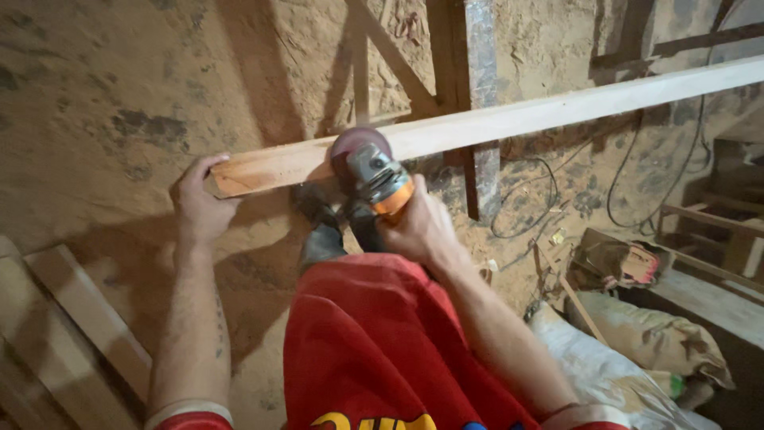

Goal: The person uses a handheld power tool with a sanding disc to smooth the surfaces and edges of a wooden board. They move the tool along the length of the board while holding it steady with one hand or placing it on a work surface.

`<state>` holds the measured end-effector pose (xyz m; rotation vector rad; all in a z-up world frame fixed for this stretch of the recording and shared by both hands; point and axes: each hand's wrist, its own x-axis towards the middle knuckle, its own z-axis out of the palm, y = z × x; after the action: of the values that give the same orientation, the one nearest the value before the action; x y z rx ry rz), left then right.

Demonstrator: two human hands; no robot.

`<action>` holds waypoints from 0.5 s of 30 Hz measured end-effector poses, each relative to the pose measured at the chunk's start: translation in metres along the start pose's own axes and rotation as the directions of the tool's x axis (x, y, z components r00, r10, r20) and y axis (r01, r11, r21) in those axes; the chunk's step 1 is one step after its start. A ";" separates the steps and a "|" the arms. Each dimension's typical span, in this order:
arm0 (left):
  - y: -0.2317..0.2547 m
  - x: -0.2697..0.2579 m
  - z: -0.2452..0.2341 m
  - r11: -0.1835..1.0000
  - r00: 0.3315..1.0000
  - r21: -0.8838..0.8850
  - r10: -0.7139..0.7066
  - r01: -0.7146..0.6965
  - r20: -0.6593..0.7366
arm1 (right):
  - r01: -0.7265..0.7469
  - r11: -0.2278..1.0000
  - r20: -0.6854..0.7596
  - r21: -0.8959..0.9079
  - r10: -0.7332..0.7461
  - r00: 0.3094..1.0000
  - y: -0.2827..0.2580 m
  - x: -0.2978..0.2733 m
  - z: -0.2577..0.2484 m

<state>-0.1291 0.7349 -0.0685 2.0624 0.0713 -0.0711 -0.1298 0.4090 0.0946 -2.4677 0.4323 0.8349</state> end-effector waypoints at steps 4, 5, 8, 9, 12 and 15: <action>-0.016 -0.004 0.007 0.991 0.996 0.104 0.090 -0.087 -0.028 | 0.020 0.999 -0.084 -0.034 -0.023 0.996 0.030 -0.003 -0.028; -0.018 -0.004 0.008 0.989 0.995 0.123 0.088 -0.083 -0.037 | 0.022 0.999 -0.113 -0.045 -0.027 0.993 0.037 -0.002 -0.035; -0.017 -0.010 0.014 0.991 0.994 0.131 0.048 -0.035 -0.095 | -0.013 0.999 -0.141 0.048 0.019 0.990 0.054 0.001 -0.055; -0.018 -0.011 0.015 0.995 0.996 0.101 0.024 -0.015 -0.090 | -0.039 0.996 -0.146 0.082 0.050 0.988 0.061 0.002 -0.060; -0.017 -0.016 0.017 0.999 0.997 0.033 -0.025 0.028 -0.078 | -0.105 0.986 -0.174 0.128 0.126 0.977 0.084 0.012 -0.076; -0.011 -0.017 0.016 0.999 0.995 0.037 -0.022 0.025 -0.096 | -0.128 0.986 -0.250 0.102 0.150 0.956 0.115 0.023 -0.093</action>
<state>-0.1471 0.7252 -0.0843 2.1024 0.1543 0.0114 -0.1188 0.2605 0.1040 -2.4962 0.7266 0.5359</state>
